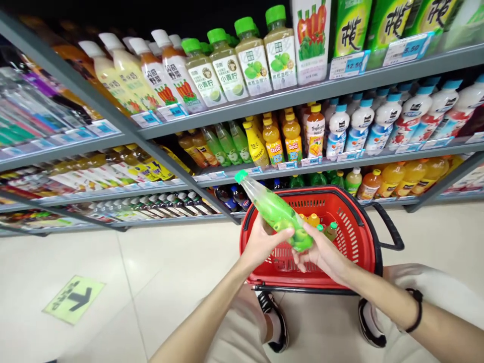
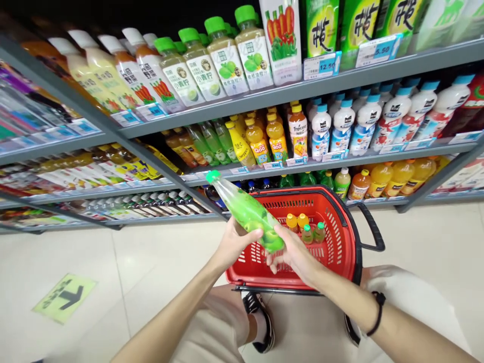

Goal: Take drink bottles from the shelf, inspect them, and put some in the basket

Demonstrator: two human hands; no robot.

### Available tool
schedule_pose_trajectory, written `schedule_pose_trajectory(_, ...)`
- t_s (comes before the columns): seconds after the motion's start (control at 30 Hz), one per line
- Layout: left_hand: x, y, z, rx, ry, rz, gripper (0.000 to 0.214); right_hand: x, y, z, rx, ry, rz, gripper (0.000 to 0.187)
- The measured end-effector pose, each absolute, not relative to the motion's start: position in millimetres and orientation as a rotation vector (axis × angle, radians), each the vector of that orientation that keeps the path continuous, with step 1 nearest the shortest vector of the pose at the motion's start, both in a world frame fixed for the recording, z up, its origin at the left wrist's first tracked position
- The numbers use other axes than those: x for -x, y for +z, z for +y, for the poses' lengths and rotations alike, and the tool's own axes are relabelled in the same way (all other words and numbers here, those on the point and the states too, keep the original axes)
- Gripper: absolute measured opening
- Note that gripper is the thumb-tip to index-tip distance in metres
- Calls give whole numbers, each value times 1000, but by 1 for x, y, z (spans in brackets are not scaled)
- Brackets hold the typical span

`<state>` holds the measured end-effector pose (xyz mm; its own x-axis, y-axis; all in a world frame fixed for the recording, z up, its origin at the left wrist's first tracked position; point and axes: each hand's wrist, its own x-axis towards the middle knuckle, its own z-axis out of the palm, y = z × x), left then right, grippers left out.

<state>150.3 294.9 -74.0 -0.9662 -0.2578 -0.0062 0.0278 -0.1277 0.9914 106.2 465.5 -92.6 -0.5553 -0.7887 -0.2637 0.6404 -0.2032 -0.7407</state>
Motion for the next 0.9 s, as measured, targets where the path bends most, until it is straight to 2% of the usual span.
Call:
schedule_pose_trajectory(0.07,-152,-74,290,-222,-2207,-1966,70,-114,-95,463,76,-1881,1022,49)
schedule_pose_trajectory(0.2,-153,-66,281,-33,-2261,-2006,71,-127,-100,462,-151,-1750,924,70)
schedule_pose_trajectory(0.3,-154,-66,278,4,-2262,-2015,67,-133,-102,463,-218,-1717,905,76)
schedule_pose_trajectory(0.37,-154,-68,277,-63,-2221,-2029,67,-135,-101,462,-208,-1763,948,69)
schedule_pose_trajectory(0.47,-155,-71,275,-155,-2157,-2072,80,-135,-97,462,-192,-1874,1097,46)
schedule_pose_trajectory(0.53,-155,-73,275,-185,-2149,-2098,86,-135,-94,463,-195,-1886,1147,39)
schedule_pose_trajectory(0.73,-156,-85,280,-154,-2068,-2159,88,-143,-99,466,-264,-1829,988,42)
schedule_pose_trajectory(0.9,-156,-86,287,-142,-2109,-2168,93,-146,-105,466,-337,-1861,998,37)
